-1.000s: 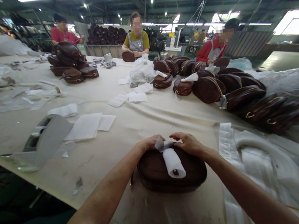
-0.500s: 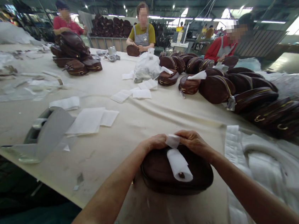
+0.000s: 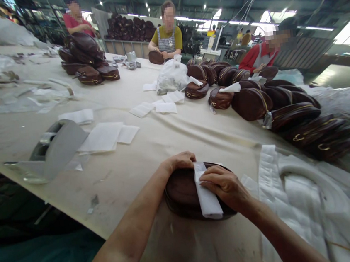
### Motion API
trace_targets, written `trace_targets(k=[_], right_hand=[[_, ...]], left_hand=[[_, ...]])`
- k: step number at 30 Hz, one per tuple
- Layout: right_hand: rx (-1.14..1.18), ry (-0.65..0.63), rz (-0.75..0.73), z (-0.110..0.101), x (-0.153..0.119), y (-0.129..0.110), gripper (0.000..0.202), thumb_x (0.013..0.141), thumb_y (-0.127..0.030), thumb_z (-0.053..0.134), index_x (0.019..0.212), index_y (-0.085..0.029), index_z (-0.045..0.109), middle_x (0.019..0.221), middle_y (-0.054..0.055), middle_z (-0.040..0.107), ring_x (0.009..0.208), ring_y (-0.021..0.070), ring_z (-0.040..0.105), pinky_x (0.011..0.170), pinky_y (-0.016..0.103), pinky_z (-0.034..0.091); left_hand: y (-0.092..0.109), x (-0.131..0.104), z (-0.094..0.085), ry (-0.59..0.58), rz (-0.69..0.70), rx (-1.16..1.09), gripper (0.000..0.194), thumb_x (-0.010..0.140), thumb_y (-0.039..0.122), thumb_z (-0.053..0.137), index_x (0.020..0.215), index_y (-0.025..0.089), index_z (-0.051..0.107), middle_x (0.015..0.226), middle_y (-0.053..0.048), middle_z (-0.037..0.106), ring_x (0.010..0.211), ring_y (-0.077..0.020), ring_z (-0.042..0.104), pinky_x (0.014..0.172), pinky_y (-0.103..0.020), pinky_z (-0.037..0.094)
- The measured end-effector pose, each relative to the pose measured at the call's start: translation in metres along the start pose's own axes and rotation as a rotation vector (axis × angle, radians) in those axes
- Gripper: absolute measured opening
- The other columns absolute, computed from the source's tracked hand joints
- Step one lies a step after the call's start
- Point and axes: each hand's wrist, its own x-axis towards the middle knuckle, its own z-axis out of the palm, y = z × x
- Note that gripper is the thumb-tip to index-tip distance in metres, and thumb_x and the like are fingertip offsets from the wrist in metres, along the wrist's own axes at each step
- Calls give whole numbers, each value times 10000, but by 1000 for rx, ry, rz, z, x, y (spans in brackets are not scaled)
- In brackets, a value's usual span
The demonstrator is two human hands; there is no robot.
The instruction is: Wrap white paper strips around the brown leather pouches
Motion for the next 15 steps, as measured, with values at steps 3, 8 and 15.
trace_targets(k=[3, 8, 15], right_hand=[[11, 25, -44, 0, -5, 0, 191, 902, -297, 537, 916, -217, 711, 873, 53, 679, 832, 160, 624, 770, 293, 519], [-16, 41, -161, 1, -10, 0, 178, 899, -247, 536, 970, -206, 694, 880, 70, 675, 860, 175, 614, 772, 312, 524], [-95, 66, -267, 1, -17, -5, 218, 910, -177, 481, 1011, -213, 671, 869, 62, 686, 863, 178, 609, 776, 320, 516]], left_hand=[[0, -4, -2, 10, 2, -28, 221, 772, 191, 619, 974, 102, 635, 948, -39, 660, 872, -162, 598, 714, -229, 469], [1, -4, -4, 64, -7, 3, 191, 889, 308, 565, 889, 122, 610, 946, -50, 628, 881, -161, 596, 808, -346, 498], [6, -6, 2, 148, -92, 47, 385, 845, 472, 530, 841, 108, 654, 761, -34, 631, 718, -146, 559, 633, -228, 415]])
